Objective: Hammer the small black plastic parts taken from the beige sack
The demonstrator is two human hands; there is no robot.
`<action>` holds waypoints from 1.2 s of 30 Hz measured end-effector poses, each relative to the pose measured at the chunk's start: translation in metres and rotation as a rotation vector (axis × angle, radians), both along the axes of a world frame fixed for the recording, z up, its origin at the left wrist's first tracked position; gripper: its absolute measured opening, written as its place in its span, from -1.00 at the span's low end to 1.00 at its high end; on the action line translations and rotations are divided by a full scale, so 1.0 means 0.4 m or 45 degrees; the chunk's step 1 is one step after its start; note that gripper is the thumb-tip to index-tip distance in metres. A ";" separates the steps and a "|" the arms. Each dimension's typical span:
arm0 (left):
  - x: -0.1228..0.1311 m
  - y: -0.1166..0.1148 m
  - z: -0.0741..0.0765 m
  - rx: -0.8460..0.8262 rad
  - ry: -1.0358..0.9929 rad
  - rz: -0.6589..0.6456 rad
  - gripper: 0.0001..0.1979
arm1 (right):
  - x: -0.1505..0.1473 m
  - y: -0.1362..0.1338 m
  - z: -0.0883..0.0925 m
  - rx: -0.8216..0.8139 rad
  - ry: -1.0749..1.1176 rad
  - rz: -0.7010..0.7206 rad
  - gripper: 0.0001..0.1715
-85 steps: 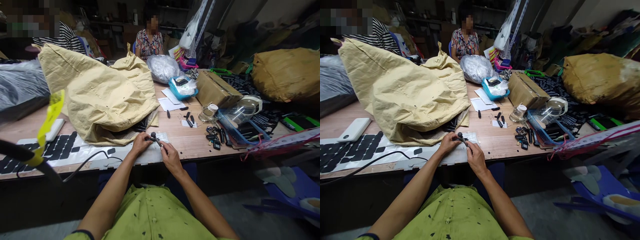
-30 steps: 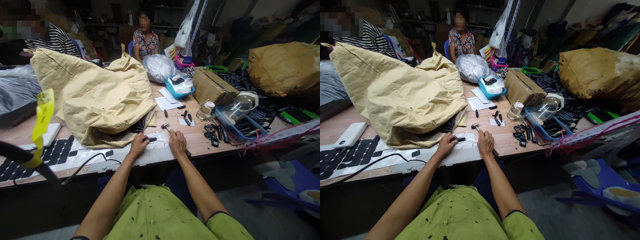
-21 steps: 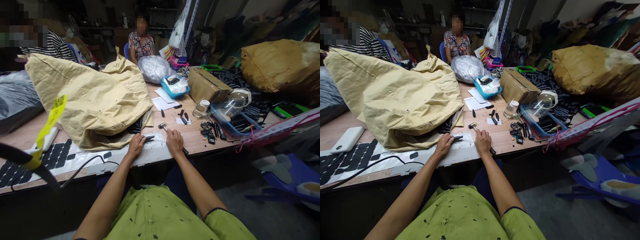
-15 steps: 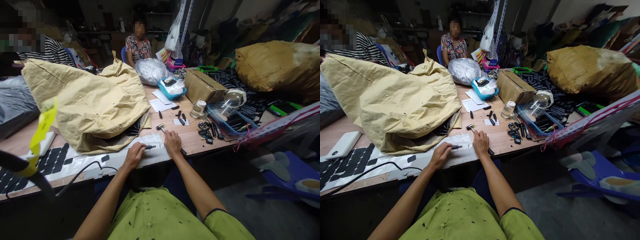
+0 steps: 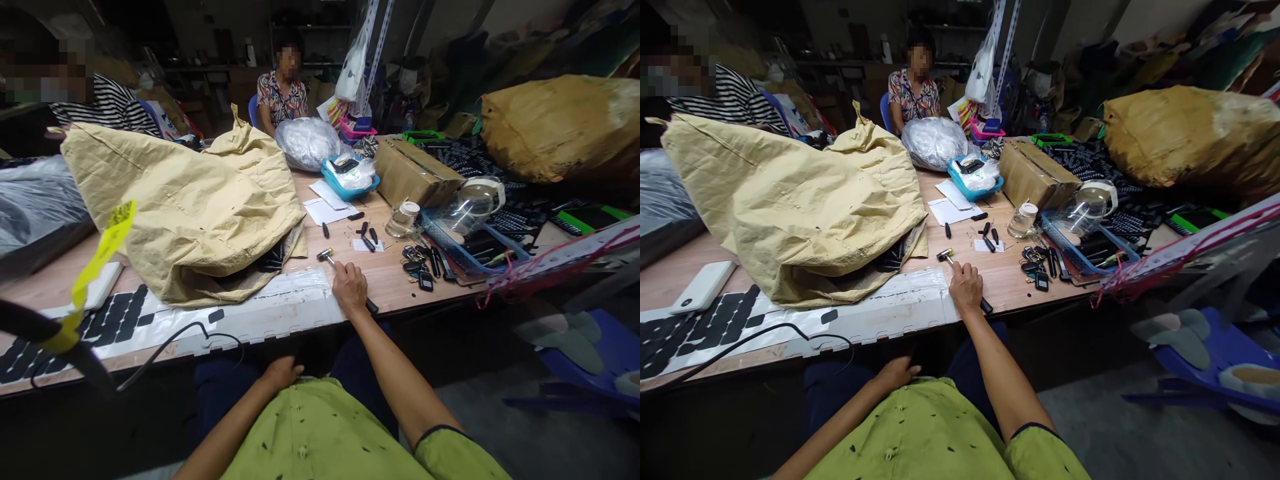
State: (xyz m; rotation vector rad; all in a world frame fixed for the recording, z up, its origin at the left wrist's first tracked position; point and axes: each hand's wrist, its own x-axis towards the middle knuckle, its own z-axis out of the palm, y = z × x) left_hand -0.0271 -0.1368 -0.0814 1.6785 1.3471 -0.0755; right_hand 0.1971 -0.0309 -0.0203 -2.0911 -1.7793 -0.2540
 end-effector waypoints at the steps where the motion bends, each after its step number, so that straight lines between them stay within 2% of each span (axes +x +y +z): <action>1: 0.001 0.003 0.018 -0.006 0.016 -0.094 -0.53 | 0.000 0.000 -0.002 0.001 -0.008 -0.003 -0.63; 4: -0.002 0.031 0.114 -0.042 -0.133 -0.418 -0.63 | 0.000 -0.001 -0.006 -0.004 -0.039 -0.018 -0.62; 6: -0.012 0.077 0.190 -0.074 -0.351 -0.492 -0.69 | 0.000 -0.001 -0.006 -0.012 -0.060 -0.027 -0.61; 8: -0.026 0.149 0.250 -0.002 -0.498 -0.328 -0.65 | 0.000 -0.002 -0.005 -0.022 -0.077 -0.028 -0.61; 10: -0.044 0.236 0.282 0.339 -0.462 -0.007 -0.65 | 0.000 -0.002 -0.004 -0.030 -0.086 -0.027 -0.61; 12: -0.060 0.318 0.284 0.744 -0.235 0.321 -0.75 | 0.000 -0.002 -0.002 -0.032 -0.089 -0.027 -0.61; 14: -0.073 0.380 0.266 0.944 0.004 0.474 -0.79 | -0.001 -0.002 -0.001 -0.029 -0.091 -0.029 -0.61; 15: -0.077 0.400 0.254 0.976 0.094 0.490 -0.77 | -0.001 -0.002 -0.001 -0.027 -0.094 -0.030 -0.62; 18: -0.082 0.423 0.225 0.987 0.236 0.439 -0.72 | -0.001 -0.003 -0.001 -0.023 -0.101 -0.035 -0.63; 22: -0.079 0.415 0.213 1.043 0.325 0.410 -0.76 | 0.001 -0.005 -0.002 -0.028 -0.102 -0.031 -0.62; 30: -0.088 0.415 0.231 1.013 0.364 0.307 -0.81 | 0.002 -0.003 -0.007 0.004 -0.120 -0.032 -0.62; 33: -0.091 0.397 0.242 1.044 0.353 0.315 -0.83 | 0.000 -0.002 -0.007 0.014 -0.127 -0.032 -0.63; 36: -0.082 0.367 0.250 1.119 0.228 0.314 -0.82 | -0.001 -0.002 -0.006 0.009 -0.134 -0.035 -0.63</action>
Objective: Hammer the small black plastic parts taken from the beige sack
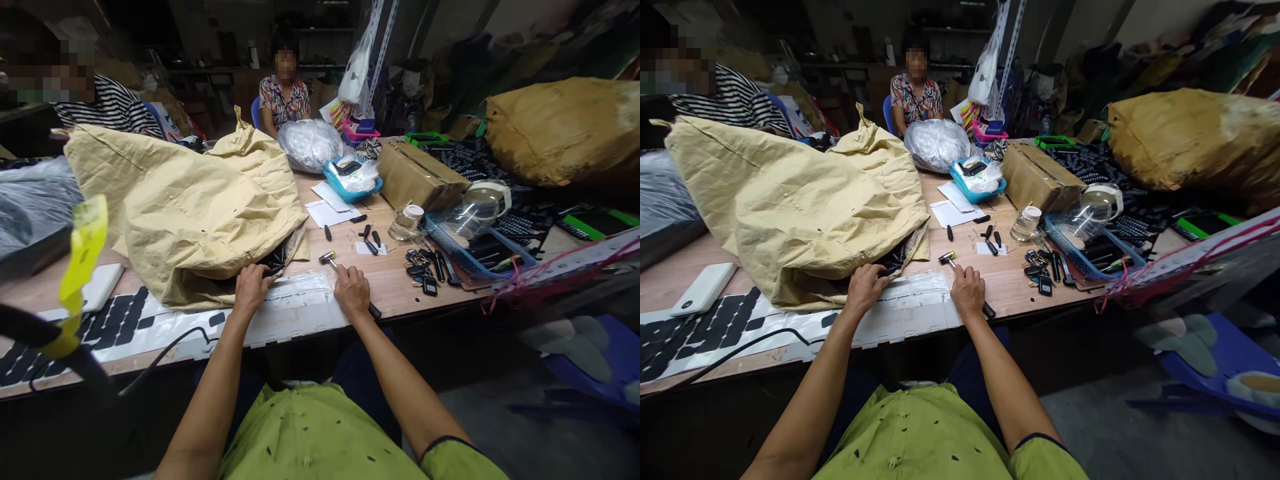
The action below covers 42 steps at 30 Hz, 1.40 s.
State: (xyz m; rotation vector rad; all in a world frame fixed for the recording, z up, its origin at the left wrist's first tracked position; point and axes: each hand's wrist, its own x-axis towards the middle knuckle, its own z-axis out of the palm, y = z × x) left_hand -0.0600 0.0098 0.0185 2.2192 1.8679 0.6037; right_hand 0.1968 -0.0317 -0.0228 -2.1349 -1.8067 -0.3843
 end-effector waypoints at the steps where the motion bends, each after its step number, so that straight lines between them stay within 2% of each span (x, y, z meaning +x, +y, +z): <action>1: 0.007 -0.010 0.000 0.013 -0.046 -0.049 -0.81 | 0.000 0.000 0.000 -0.006 -0.003 -0.002 -0.63; 4: 0.037 -0.032 -0.009 -0.012 -0.161 -0.225 -0.82 | 0.000 0.000 0.001 -0.025 -0.014 0.000 -0.63; 7: 0.065 -0.038 -0.030 -0.090 -0.211 -0.307 -0.85 | 0.000 0.001 0.001 -0.033 -0.019 -0.004 -0.63; 14: 0.068 -0.033 -0.068 -0.157 -0.310 -0.293 -0.83 | -0.002 -0.001 0.003 -0.046 0.021 -0.007 -0.63; 23: 0.073 -0.040 -0.066 -0.157 -0.357 -0.259 -0.84 | 0.006 -0.003 0.014 -0.084 0.094 0.009 -0.60; 27: 0.078 -0.042 -0.064 -0.170 -0.347 -0.263 -0.85 | 0.022 -0.003 0.028 -0.098 0.270 0.040 -0.57; 31: 0.081 -0.042 -0.064 -0.159 -0.364 -0.264 -0.86 | 0.013 -0.035 0.038 -0.021 0.542 0.155 -0.54; 36: 0.085 -0.039 -0.069 -0.156 -0.374 -0.273 -0.87 | -0.039 -0.100 0.045 0.044 0.846 0.377 -0.59; 42: 0.091 -0.035 -0.071 -0.173 -0.373 -0.254 -0.85 | -0.080 -0.136 0.059 0.005 0.973 0.515 -0.61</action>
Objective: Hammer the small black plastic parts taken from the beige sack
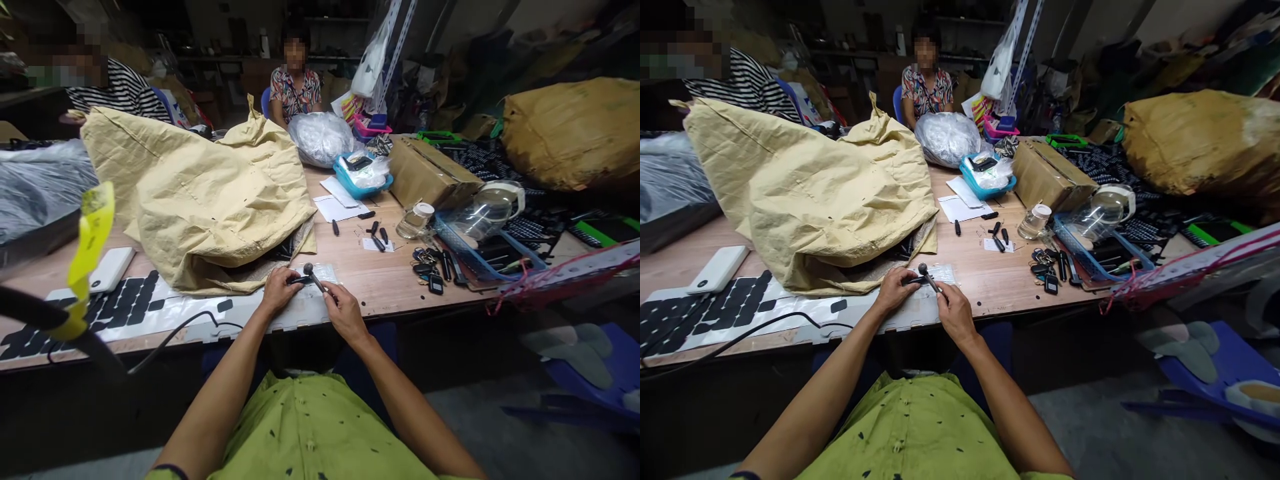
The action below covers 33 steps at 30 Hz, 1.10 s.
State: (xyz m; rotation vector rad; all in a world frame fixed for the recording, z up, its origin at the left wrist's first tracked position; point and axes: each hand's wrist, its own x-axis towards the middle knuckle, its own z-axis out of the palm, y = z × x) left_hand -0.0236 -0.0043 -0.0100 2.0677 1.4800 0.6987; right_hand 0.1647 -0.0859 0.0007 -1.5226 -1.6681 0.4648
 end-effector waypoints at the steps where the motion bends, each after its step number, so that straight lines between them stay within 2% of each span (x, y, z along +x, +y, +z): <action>1: 0.001 0.000 0.000 -0.002 0.003 0.001 -0.85 | -0.004 -0.001 0.002 -0.003 -0.004 0.018 -0.61; 12: 0.017 -0.006 0.014 -0.042 0.043 0.041 -0.96 | -0.021 -0.016 0.002 0.085 -0.255 0.094 -0.55; 15: 0.018 -0.006 0.011 -0.041 0.024 0.037 -0.91 | -0.016 -0.013 0.001 0.048 -0.273 0.085 -0.56; 21: 0.016 -0.005 0.001 -0.025 -0.009 0.042 -0.85 | -0.005 -0.015 0.009 0.128 -0.267 0.022 -0.55; 25: 0.015 -0.006 0.001 -0.018 -0.018 0.054 -0.86 | 0.002 -0.016 0.007 0.076 -0.316 0.024 -0.57; 30: 0.014 -0.007 0.000 -0.005 -0.011 0.059 -0.85 | 0.028 0.019 0.014 0.091 -0.318 -0.112 -0.55; 33: 0.011 -0.007 -0.001 -0.006 -0.002 0.057 -0.85 | 0.061 0.060 0.009 0.025 -0.409 -0.234 -0.54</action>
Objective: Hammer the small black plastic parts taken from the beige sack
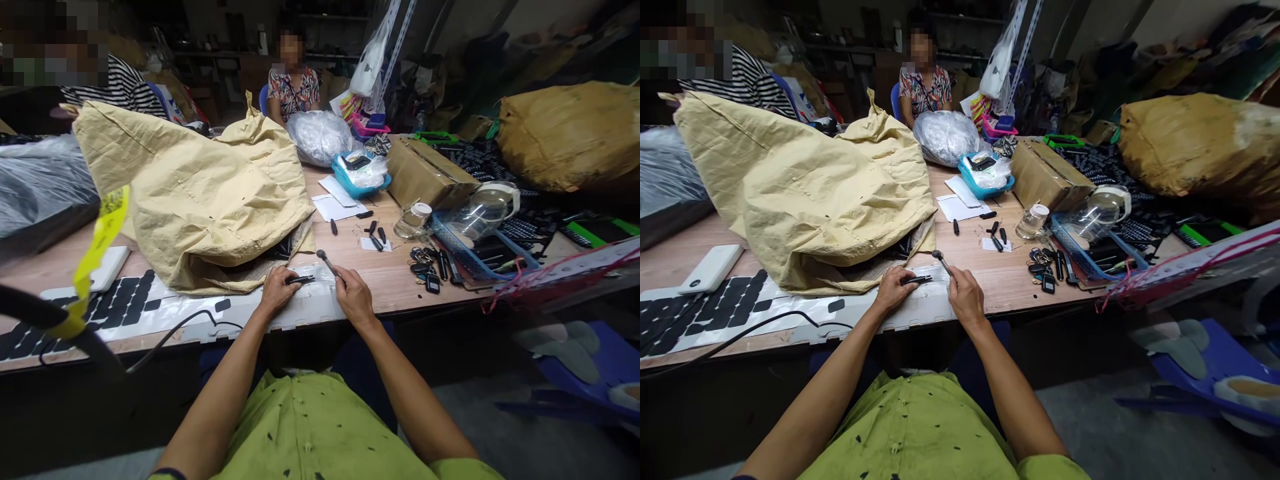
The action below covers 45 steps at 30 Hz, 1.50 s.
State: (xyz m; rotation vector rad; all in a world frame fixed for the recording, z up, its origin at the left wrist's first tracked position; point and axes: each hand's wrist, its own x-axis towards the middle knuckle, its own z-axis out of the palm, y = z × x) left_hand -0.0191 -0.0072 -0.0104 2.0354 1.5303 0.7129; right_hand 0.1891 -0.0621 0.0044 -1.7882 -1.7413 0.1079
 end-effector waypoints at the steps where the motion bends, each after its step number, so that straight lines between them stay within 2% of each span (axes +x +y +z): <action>1: -0.001 0.000 0.000 -0.002 0.002 -0.006 -0.85 | 0.012 0.014 -0.005 -0.038 -0.039 -0.049 -0.54; 5: -0.007 0.001 -0.002 -0.007 0.005 -0.042 -0.87 | 0.048 0.055 -0.027 -0.158 -0.227 -0.213 -0.56; 11: -0.016 0.000 -0.007 0.006 0.036 -0.070 -0.79 | 0.039 0.060 -0.042 -0.110 -0.471 -0.306 -0.60; 17: -0.023 0.006 -0.013 0.036 0.093 -0.063 -0.68 | 0.030 0.059 -0.046 -0.115 -0.513 -0.319 -0.61; 25: -0.021 0.011 -0.021 0.096 0.136 -0.024 -0.65 | 0.030 0.064 -0.059 -0.100 -0.528 -0.320 -0.60; 29: -0.020 0.011 -0.009 0.134 0.125 -0.012 -0.64 | 0.029 0.069 -0.062 -0.100 -0.536 -0.321 -0.60; 31: -0.022 -0.013 0.010 0.189 0.103 -0.044 -0.63 | 0.028 0.072 -0.063 -0.102 -0.539 -0.315 -0.60; 33: -0.026 -0.066 0.032 0.271 0.043 -0.146 -0.64 | 0.027 0.074 -0.064 -0.099 -0.543 -0.313 -0.60; 35: -0.030 -0.143 0.045 0.323 -0.056 -0.327 -0.67 | 0.025 0.076 -0.065 -0.102 -0.544 -0.318 -0.60; 37: -0.030 -0.227 0.040 0.289 -0.141 -0.547 -0.69 | 0.024 0.076 -0.066 -0.108 -0.544 -0.322 -0.60; 39: -0.028 -0.295 0.013 0.170 -0.147 -0.702 -0.69 | 0.023 0.076 -0.066 -0.108 -0.544 -0.322 -0.60; 40: -0.025 -0.318 -0.008 0.085 -0.124 -0.728 -0.69 | 0.024 0.076 -0.066 -0.106 -0.546 -0.321 -0.60; 42: -0.022 -0.340 -0.057 -0.115 -0.037 -0.659 -0.66 | 0.024 0.075 -0.065 -0.100 -0.551 -0.319 -0.61; 45: -0.021 -0.332 -0.121 -0.398 0.194 -0.443 -0.70 | 0.025 0.075 -0.063 -0.097 -0.558 -0.319 -0.61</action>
